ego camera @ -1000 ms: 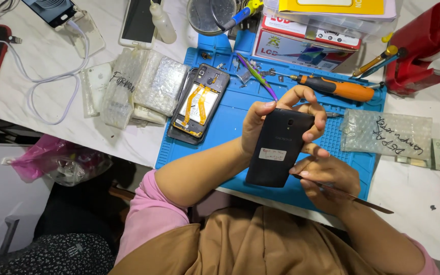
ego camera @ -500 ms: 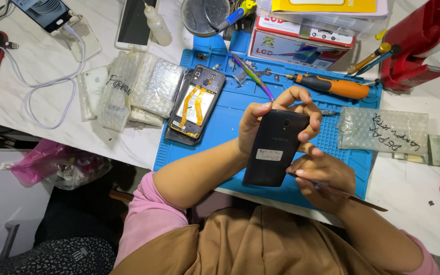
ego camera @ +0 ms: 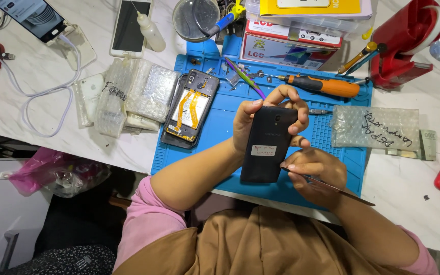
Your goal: Replacing a mobile phone screen and testing the connection on a repair bench
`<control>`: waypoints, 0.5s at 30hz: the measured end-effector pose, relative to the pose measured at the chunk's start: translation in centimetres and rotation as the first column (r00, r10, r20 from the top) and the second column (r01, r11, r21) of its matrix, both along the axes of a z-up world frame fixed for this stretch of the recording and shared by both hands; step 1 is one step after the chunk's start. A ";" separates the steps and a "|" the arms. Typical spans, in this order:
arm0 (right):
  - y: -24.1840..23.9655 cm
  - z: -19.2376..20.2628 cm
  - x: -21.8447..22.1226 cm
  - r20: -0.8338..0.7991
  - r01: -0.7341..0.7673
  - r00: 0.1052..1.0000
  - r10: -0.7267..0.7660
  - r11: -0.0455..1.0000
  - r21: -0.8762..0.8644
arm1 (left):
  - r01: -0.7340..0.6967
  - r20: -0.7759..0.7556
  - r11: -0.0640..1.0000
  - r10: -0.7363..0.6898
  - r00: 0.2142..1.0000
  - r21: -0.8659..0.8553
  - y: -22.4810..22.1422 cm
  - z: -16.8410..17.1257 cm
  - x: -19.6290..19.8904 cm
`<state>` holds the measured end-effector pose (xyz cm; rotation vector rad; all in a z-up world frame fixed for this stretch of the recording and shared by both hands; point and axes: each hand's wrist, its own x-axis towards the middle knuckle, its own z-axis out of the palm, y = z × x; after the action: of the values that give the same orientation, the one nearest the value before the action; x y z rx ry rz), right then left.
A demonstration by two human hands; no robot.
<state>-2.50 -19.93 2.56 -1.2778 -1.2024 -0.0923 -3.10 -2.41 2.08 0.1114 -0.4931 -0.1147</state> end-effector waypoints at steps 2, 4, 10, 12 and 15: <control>0.0 0.0 -0.1 -0.007 0.016 1.000 -0.016 1.000 -0.002 | -0.001 -0.007 1.000 0.001 1.000 0.005 0.0 0.2 -0.1; 0.1 0.0 -0.2 -0.013 0.032 0.999 -0.032 0.999 -0.004 | -0.001 -0.015 1.000 0.002 1.000 0.009 0.0 0.3 -0.1; 0.3 0.4 -0.1 -0.028 0.017 0.999 -0.017 1.000 -0.009 | -0.007 -0.020 1.000 0.007 1.000 0.021 0.0 0.2 -0.2; 0.3 0.3 -0.1 -0.058 0.000 0.998 0.001 1.000 0.025 | -0.014 -0.022 1.000 0.014 1.000 0.028 0.1 0.3 -0.2; 0.6 0.5 0.0 -0.024 -0.026 0.999 0.028 0.998 0.052 | -0.009 -0.023 0.999 0.009 1.000 0.031 0.1 0.4 -0.2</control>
<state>-2.53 -19.33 3.11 -1.2142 -1.1890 -0.0872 -3.35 -2.27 2.47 0.1420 -0.4674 -0.1148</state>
